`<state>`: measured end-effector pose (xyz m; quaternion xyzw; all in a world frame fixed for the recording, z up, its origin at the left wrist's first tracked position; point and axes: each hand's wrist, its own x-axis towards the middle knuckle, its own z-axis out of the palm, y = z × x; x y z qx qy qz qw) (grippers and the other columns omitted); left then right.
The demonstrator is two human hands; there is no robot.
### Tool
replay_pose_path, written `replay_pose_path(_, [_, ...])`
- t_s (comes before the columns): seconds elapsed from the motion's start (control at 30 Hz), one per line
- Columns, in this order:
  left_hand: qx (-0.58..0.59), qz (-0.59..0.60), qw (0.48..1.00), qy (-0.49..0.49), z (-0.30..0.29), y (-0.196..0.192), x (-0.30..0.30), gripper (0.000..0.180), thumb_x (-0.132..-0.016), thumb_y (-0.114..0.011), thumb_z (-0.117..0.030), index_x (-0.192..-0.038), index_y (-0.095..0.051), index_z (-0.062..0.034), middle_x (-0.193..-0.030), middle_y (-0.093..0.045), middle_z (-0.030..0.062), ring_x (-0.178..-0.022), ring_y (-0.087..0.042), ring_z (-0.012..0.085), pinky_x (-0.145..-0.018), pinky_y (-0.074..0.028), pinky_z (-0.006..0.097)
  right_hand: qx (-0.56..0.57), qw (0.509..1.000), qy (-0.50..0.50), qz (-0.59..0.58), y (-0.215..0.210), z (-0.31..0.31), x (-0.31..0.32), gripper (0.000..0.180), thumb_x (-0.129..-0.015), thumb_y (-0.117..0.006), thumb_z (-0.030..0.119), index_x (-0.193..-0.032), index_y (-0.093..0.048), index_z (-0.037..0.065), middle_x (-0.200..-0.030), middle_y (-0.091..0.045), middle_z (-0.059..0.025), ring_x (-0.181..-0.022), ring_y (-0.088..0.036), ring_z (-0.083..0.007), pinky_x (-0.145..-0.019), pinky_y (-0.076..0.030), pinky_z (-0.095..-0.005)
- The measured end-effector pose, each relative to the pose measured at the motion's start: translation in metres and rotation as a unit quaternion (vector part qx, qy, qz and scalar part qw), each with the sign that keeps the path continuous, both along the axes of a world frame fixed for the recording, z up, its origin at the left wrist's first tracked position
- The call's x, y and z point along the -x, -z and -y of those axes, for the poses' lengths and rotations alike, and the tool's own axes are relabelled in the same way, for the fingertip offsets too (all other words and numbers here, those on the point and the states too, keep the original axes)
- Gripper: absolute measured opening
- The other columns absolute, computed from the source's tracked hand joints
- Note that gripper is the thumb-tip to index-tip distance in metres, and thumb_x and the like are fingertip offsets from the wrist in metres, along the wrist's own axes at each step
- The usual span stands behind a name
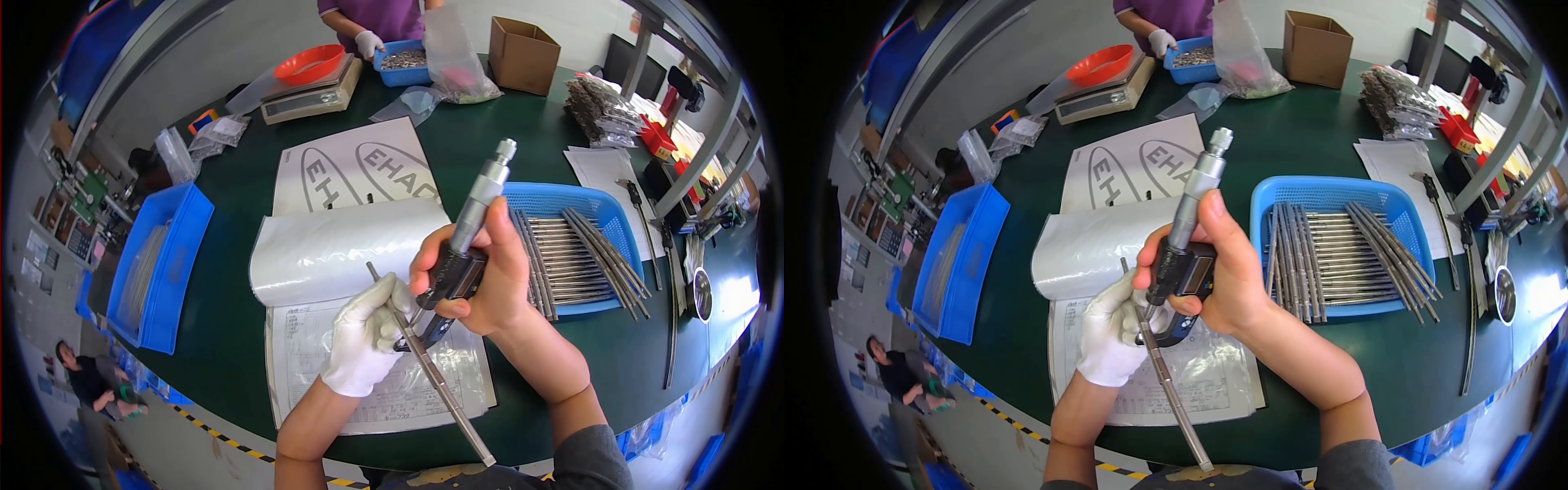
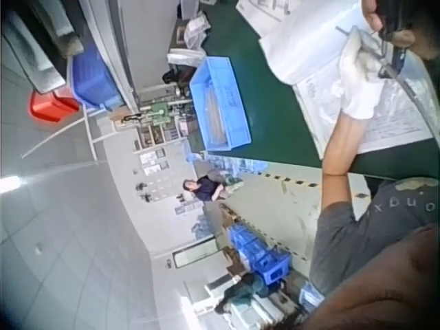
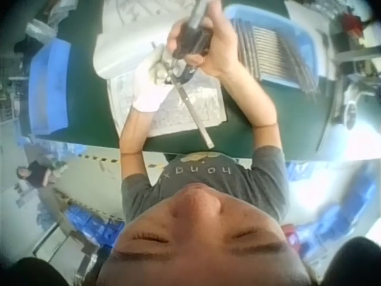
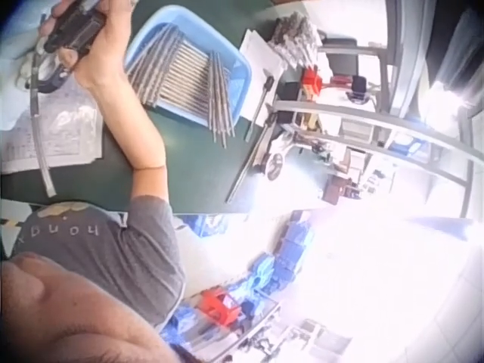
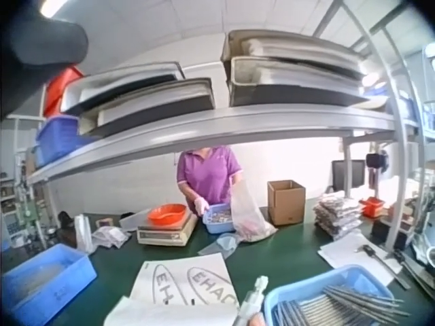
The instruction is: Measure the diameter of metal rods using a micrometer and verify against a technical drawing.
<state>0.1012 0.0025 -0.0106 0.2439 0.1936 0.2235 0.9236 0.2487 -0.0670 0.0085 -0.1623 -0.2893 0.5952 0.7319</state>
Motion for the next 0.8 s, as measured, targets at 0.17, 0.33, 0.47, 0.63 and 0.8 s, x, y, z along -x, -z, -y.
replay_pose_path(0.17, [0.071, 0.055, 0.995, 0.034, -0.007, 0.000, 0.006, 0.024, -0.101, -0.043, -0.019, -0.092, -0.058, -0.0026, -0.077, -0.064, 0.0041, -0.051, -0.050, 0.0053, -0.046, -0.037, 0.017, 0.031, 0.998, 0.011, 0.052, -0.004, -0.002, 0.003, 0.086, -0.089, -0.028, 0.074, -0.087, -0.062, -0.005, -0.079, -0.065, -0.0210, -0.049, -0.052, -0.0151, -0.036, -0.035, -0.0208])
replay_pose_path(0.33, [0.048, 0.092, 0.993, 0.049, -0.009, 0.003, 0.009, 0.022, -0.101, -0.042, -0.018, -0.103, -0.056, -0.0012, -0.079, -0.065, 0.0057, -0.052, -0.052, 0.0070, -0.052, -0.044, 0.022, 0.032, 0.997, 0.018, 0.067, -0.008, -0.004, 0.006, 0.085, -0.090, -0.029, 0.072, -0.090, -0.063, -0.006, -0.080, -0.065, -0.0208, -0.048, -0.051, -0.0149, -0.037, -0.036, -0.0199])
replay_pose_path(0.47, [0.065, 0.076, 0.994, 0.029, -0.008, -0.003, 0.005, 0.023, -0.100, -0.041, -0.017, -0.105, -0.056, 0.0003, -0.077, -0.065, 0.0066, -0.047, -0.052, 0.0087, -0.051, -0.045, 0.024, 0.043, 0.996, 0.021, 0.081, -0.005, -0.004, 0.007, 0.085, -0.089, -0.028, 0.075, -0.090, -0.063, -0.003, -0.079, -0.066, -0.0182, -0.047, -0.050, -0.0129, -0.038, -0.035, -0.0194])
replay_pose_path(0.63, [0.081, 0.094, 0.992, 0.015, -0.018, -0.005, 0.013, 0.022, -0.099, -0.045, -0.017, -0.104, -0.055, 0.0009, -0.075, -0.064, 0.0069, -0.045, -0.052, 0.0093, -0.051, -0.048, 0.022, 0.090, 0.994, 0.032, 0.048, -0.016, -0.005, 0.017, 0.085, -0.091, -0.022, 0.072, -0.089, -0.063, -0.002, -0.078, -0.067, -0.0167, -0.046, -0.050, -0.0126, -0.038, -0.034, -0.0210])
replay_pose_path(0.8, [-0.092, 0.123, 0.987, 0.052, -0.047, -0.012, 0.022, 0.033, -0.102, -0.042, -0.031, -0.081, -0.054, -0.0092, -0.057, -0.044, -0.0021, -0.040, -0.034, 0.0064, -0.041, -0.032, 0.022, 0.045, 0.991, 0.102, 0.069, -0.043, 0.021, -0.013, 0.083, -0.092, -0.025, 0.070, -0.091, -0.063, -0.004, -0.077, -0.067, -0.0172, -0.046, -0.051, -0.0123, -0.038, -0.034, -0.0207])
